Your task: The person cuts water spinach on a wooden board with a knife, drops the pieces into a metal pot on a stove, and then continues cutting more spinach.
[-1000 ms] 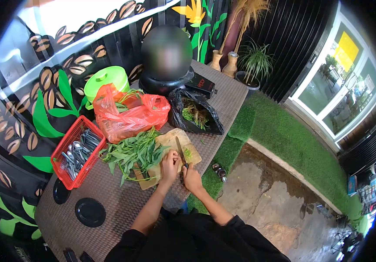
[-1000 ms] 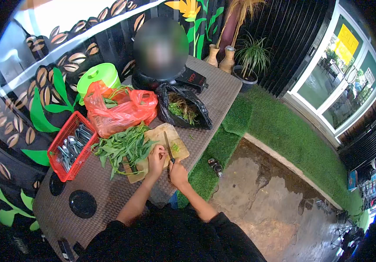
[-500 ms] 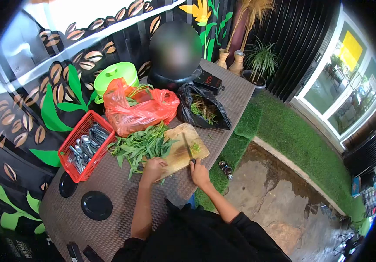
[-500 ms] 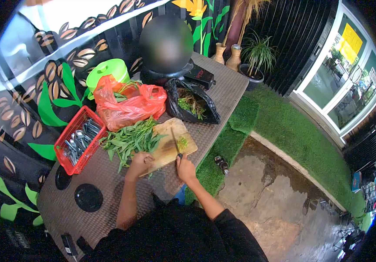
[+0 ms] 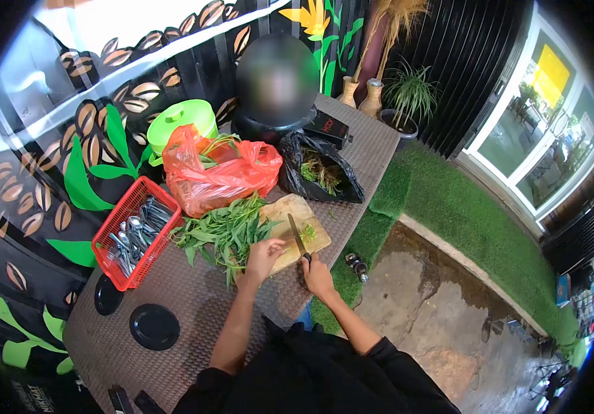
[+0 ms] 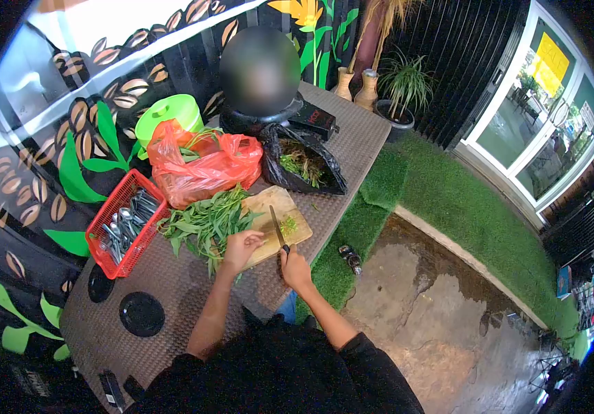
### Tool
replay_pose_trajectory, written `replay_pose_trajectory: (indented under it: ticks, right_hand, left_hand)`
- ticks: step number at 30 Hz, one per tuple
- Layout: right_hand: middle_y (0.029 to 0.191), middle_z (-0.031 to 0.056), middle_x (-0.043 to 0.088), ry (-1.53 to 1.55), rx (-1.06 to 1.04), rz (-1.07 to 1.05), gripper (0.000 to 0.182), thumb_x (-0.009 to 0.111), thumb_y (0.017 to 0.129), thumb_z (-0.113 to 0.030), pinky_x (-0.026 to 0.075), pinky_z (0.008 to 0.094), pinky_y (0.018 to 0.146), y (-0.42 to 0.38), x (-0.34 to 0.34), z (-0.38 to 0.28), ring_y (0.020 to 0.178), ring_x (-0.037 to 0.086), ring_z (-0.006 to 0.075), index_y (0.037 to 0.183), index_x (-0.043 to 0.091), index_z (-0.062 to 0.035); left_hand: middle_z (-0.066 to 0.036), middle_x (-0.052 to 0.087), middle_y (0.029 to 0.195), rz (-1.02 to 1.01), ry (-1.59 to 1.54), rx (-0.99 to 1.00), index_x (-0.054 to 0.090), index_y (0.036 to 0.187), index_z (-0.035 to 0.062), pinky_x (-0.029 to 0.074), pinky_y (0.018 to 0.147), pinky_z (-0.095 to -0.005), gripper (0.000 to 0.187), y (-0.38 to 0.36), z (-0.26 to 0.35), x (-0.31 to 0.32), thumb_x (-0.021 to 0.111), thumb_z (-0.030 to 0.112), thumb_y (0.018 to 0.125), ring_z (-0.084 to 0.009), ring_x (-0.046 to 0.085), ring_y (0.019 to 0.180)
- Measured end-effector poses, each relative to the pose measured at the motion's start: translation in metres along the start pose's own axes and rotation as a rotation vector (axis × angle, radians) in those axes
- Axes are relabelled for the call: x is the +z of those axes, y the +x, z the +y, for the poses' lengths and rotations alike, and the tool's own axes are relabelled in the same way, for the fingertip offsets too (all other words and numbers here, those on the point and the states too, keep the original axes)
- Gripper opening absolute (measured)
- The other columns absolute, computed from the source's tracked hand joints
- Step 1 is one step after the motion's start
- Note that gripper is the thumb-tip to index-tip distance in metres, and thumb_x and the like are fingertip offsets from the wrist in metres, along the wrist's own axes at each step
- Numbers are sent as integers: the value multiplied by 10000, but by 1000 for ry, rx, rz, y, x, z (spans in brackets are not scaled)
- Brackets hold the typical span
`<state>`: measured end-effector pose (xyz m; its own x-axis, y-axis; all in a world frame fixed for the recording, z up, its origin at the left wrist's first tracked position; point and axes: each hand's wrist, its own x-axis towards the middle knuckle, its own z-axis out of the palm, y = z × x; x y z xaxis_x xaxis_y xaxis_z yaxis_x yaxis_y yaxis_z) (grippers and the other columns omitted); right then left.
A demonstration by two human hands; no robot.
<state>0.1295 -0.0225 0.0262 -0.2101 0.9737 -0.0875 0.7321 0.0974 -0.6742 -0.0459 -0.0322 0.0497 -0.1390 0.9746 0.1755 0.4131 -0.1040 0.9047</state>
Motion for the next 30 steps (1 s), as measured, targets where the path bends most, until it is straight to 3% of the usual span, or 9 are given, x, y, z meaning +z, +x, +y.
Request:
replay_pose_trajectory:
  ticks: [1,2,3,5,8,14,18,25,30]
  right_hand:
    - [772,318,601,-1,3,3,374,416,949,-323,468,561,651,1,-3,-1,748,590,486,1048,457,35]
    - [773,308,609,-42,7,8,383,411,948,-336,476,555,649,2,-7,-3,744,599,476,1051,461,29]
    - [774,298,616,-82,11,13,392,405,948,-350,483,548,648,4,-8,-3,741,608,465,1054,464,23]
    - [780,293,620,-115,17,-10,392,401,948,-352,489,542,648,8,-11,-4,743,612,461,1055,464,20]
    - [794,285,625,-187,0,-48,387,392,949,-352,496,533,649,17,-16,-1,749,617,454,1057,463,13]
    - [822,276,633,-279,-26,-82,369,395,950,-336,503,520,658,21,-18,-5,765,630,433,1067,449,10]
    - [805,267,641,-273,48,-75,363,421,939,-304,527,481,637,1,-12,-24,752,644,423,1059,453,37]
    - [779,263,641,-200,-47,-32,354,410,944,-311,527,492,641,36,0,-9,742,646,420,1060,444,22]
    - [807,277,635,-217,64,-64,333,411,941,-312,514,510,684,12,-1,-23,786,637,435,1017,456,9]
  left_hand:
    - [-108,680,785,26,-108,13,674,884,-21,502,656,-253,99,4,2,7,655,-14,787,-139,649,711]
    - [-149,676,790,56,-127,47,671,895,-25,515,654,-282,129,10,-8,18,659,30,778,-210,670,712]
    - [-149,676,790,53,-129,49,671,895,-25,515,654,-282,129,13,-10,25,659,30,778,-210,670,712]
    - [-154,656,759,83,87,89,675,863,-22,501,622,-316,111,19,-13,35,660,33,768,-260,642,649]
    - [-153,631,776,157,193,116,686,853,-11,485,656,-365,107,18,-26,48,657,36,761,-303,610,686]
    - [-128,618,850,247,252,172,699,866,8,455,778,-387,115,9,-31,57,645,57,777,-296,556,872]
    - [-111,630,821,297,276,196,700,837,2,454,755,-364,100,9,-19,55,661,19,747,-275,564,825]
    - [-103,620,804,295,297,192,705,846,11,454,756,-361,108,7,-18,56,649,15,754,-269,539,842]
    - [-105,620,805,286,268,160,706,848,13,453,759,-361,111,7,-19,58,650,17,752,-270,538,839]
